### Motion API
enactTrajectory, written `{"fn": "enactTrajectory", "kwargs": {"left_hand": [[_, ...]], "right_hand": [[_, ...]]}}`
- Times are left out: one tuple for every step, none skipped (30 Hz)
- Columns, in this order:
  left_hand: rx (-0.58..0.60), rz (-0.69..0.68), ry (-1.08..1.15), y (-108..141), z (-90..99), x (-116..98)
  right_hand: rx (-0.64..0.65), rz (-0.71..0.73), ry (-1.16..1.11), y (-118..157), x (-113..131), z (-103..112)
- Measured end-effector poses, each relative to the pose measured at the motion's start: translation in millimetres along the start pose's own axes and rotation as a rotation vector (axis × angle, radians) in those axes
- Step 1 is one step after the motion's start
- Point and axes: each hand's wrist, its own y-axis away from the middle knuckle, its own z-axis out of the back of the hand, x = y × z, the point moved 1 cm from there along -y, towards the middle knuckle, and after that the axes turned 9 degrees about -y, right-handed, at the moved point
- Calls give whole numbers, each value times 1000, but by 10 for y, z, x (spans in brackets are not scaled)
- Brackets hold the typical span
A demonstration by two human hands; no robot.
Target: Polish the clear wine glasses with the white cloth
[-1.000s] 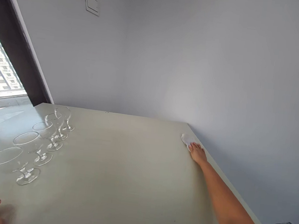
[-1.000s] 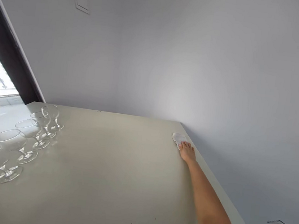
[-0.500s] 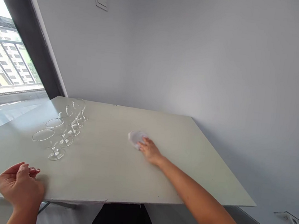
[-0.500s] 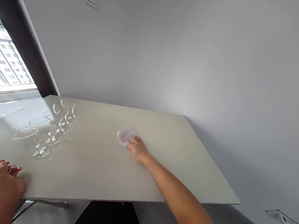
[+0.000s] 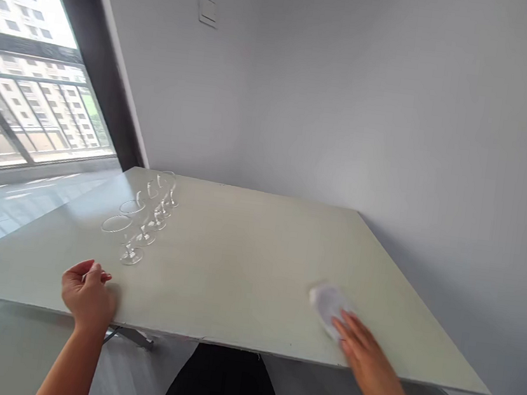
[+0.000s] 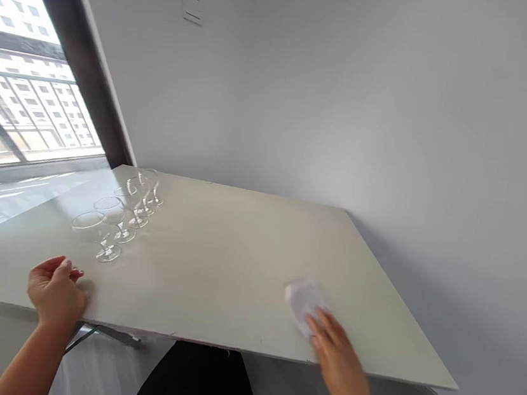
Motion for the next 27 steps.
{"fn": "enactTrajectory", "kwargs": {"left_hand": [[11,-8,3,5,4,7],[17,-13,4,12,10,13],[19,-17,5,19,15,19],[18,-19,6,26,21,24],[14,-19,8,31,27,29],[10,-19,7,36,33,34],[5,-18,2,39,38,38],[4,-17,-7,42,42,40],[4,-15,-21,45,45,40],[7,-15,-38,48,48,39],[9,-18,-55,50,49,38],[14,-23,-70,52,50,35],[19,-29,-81,53,51,33],[23,-34,-87,54,52,32],[25,-39,-91,55,55,29],[27,-42,-94,57,58,26],[30,-44,-105,60,61,21],[36,-44,-126,66,64,12],[45,-45,-161,74,66,1],[60,-50,-208,84,65,-14],[80,-61,-262,94,59,-31],[106,-77,-319,104,49,-48],[132,-97,-371,110,35,-65],[154,-124,-418,111,16,-81],[170,-157,-460,106,-5,-96],[179,-195,-496,94,-28,-110],[185,-230,-527,77,-52,-122]], "right_hand": [[-35,-51,26,63,-298,17],[-68,-87,48,104,-596,29],[-92,-114,70,119,-884,36],[-114,-140,89,106,-1152,38],[-139,-170,105,63,-1392,37],[-153,-197,125,-10,-1597,30],[-161,-227,144,-112,-1765,18],[-162,-254,160,-240,-1893,-1],[-159,-272,176,-393,-1984,-26],[-154,-282,189,-564,-2037,-57],[-151,-281,201,-747,-2056,-93],[-152,-272,212,-937,-2041,-133],[-158,-258,222,-1127,-1994,-177],[-165,-237,229,-1311,-1917,-223],[-171,-208,231,-1485,-1811,-272],[-175,-171,231,-1643,-1677,-322],[-177,-128,228,-1783,-1519,-374],[-180,-81,222,-1904,-1340,-428],[-187,-34,218,-2003,-1144,-482],[-199,5,211,-2081,-935,-536],[-208,48,200,-2138,-716,-590],[-206,100,180,-2174,-492,-642],[-194,158,151,-2191,-265,-689],[-175,225,116,-2188,-38,-729],[-156,290,79,-2168,186,-757],[-137,348,43,-2133,405,-773],[-116,399,7,-2085,616,-774]]}}
